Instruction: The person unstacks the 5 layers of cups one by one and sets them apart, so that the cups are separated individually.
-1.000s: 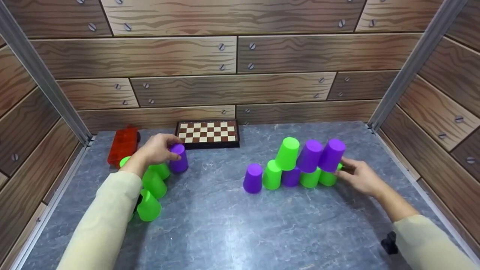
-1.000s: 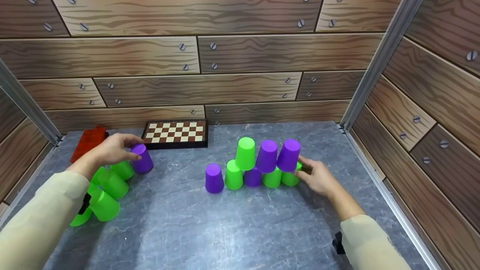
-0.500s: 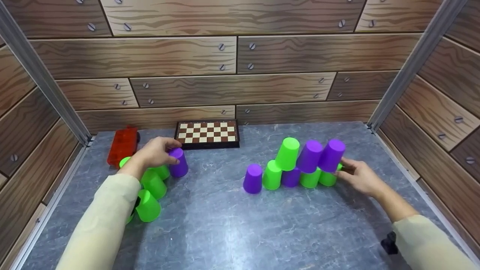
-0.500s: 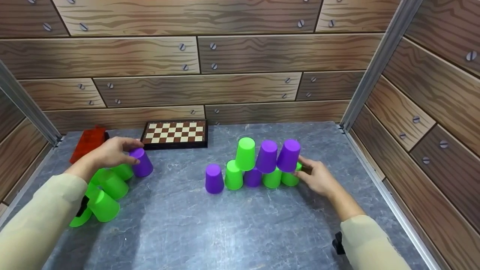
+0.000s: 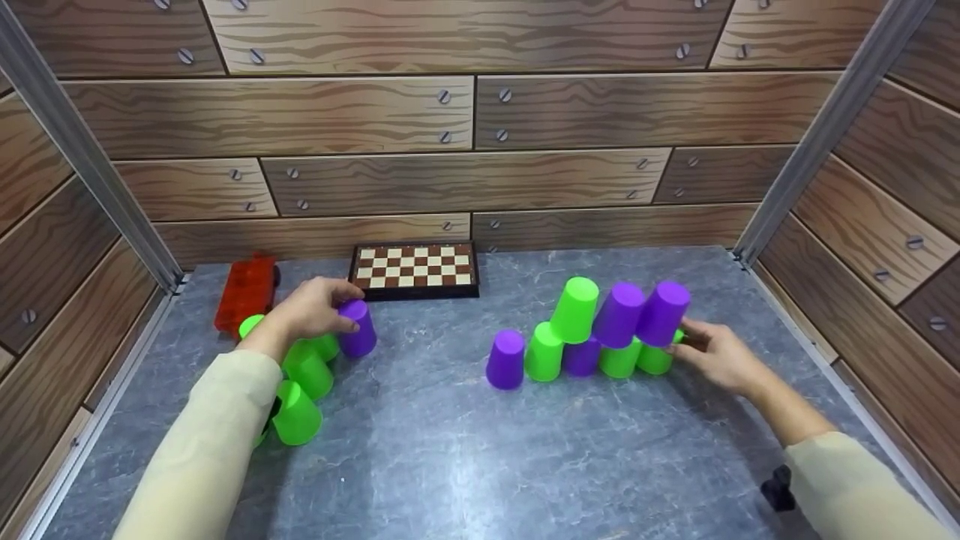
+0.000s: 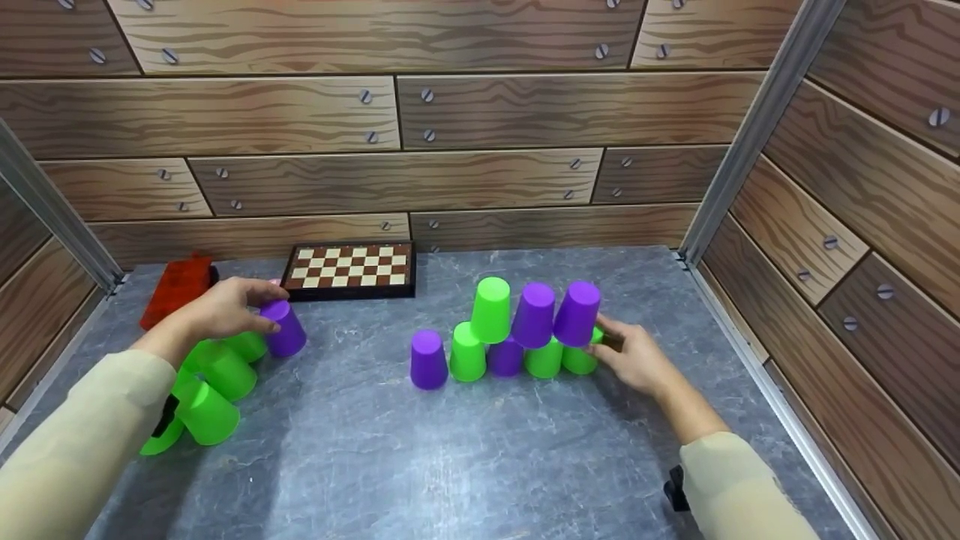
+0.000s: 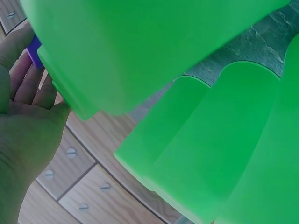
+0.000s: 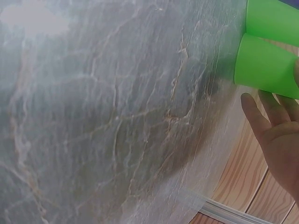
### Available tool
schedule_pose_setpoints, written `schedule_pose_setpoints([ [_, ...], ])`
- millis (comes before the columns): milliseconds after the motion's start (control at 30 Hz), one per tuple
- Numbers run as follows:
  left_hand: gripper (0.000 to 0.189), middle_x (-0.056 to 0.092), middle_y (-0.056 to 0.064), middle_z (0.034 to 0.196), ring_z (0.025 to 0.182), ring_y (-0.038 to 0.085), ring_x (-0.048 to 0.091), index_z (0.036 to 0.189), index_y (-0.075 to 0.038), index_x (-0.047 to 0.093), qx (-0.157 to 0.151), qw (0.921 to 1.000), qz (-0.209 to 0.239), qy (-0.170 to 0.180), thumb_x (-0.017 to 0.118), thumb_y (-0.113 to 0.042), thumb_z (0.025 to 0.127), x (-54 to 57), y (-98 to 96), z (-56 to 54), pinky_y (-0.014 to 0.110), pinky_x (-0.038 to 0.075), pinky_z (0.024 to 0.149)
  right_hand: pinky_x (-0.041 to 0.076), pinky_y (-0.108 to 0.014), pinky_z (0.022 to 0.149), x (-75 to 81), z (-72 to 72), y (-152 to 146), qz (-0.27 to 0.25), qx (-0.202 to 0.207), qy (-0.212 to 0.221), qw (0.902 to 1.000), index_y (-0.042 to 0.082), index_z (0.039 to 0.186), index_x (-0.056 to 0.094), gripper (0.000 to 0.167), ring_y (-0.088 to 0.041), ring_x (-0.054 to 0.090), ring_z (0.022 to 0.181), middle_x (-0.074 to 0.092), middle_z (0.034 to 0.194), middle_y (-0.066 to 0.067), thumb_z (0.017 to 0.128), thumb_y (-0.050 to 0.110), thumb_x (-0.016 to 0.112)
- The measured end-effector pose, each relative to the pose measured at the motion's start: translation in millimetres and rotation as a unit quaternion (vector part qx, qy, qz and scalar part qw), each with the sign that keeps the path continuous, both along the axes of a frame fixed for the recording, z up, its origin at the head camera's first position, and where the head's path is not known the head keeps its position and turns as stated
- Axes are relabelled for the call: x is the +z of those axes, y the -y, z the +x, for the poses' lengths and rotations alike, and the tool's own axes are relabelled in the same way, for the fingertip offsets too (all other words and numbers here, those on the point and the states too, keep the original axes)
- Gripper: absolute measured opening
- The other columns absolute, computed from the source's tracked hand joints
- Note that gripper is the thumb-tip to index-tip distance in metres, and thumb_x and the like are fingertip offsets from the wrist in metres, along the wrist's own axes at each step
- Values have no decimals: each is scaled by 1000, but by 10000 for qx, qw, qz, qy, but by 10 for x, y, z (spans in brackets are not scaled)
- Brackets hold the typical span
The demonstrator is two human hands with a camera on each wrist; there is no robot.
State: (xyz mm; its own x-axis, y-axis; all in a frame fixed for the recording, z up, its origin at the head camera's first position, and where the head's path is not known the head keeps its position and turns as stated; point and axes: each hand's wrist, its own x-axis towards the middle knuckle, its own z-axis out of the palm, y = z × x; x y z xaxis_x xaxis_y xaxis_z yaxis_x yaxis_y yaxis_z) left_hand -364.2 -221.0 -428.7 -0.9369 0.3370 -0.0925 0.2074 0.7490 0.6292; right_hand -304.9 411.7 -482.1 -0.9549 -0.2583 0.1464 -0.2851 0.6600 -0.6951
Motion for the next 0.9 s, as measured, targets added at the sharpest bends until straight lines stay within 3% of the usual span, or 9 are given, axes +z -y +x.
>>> schedule_pose_setpoints([
  [233, 54, 64, 26, 140, 125, 40, 64, 139, 4, 64, -96, 9999, 40, -29, 83, -4, 89, 1, -18, 9, 53, 52, 107, 52, -15, 93, -10, -1, 5, -111, 57, -34, 9999, -5, 153, 49, 58, -45, 67, 118, 61, 142, -31, 102, 9, 72],
  [533, 56, 62, 26, 143, 130, 42, 61, 141, 3, 63, -3, 9999, 79, 80, 83, -4, 89, 17, -2, 27, 54, 50, 111, 51, -15, 94, 2, -3, 19, -43, 70, -140, 9999, -5, 152, 51, 57, -44, 67, 119, 61, 141, -30, 101, 9, 73],
  [733, 63, 59, 26, 147, 134, 45, 57, 148, 1, 58, 140, 9992, 347, 173, 83, -7, 90, 140, 29, 69, 56, 50, 111, 52, -16, 94, 5, -5, 25, -81, 103, -173, 9998, -5, 151, 51, 57, -43, 67, 118, 63, 139, -30, 101, 9, 73],
  [900, 66, 57, 25, 150, 137, 45, 55, 151, -1, 55, 136, 9979, 630, 7, 81, -8, 92, 348, 0, 112, 57, 48, 112, 51, -15, 93, 8, -3, 7, -58, 96, -108, 9999, -6, 152, 50, 58, -45, 68, 118, 62, 139, -32, 101, 10, 73],
])
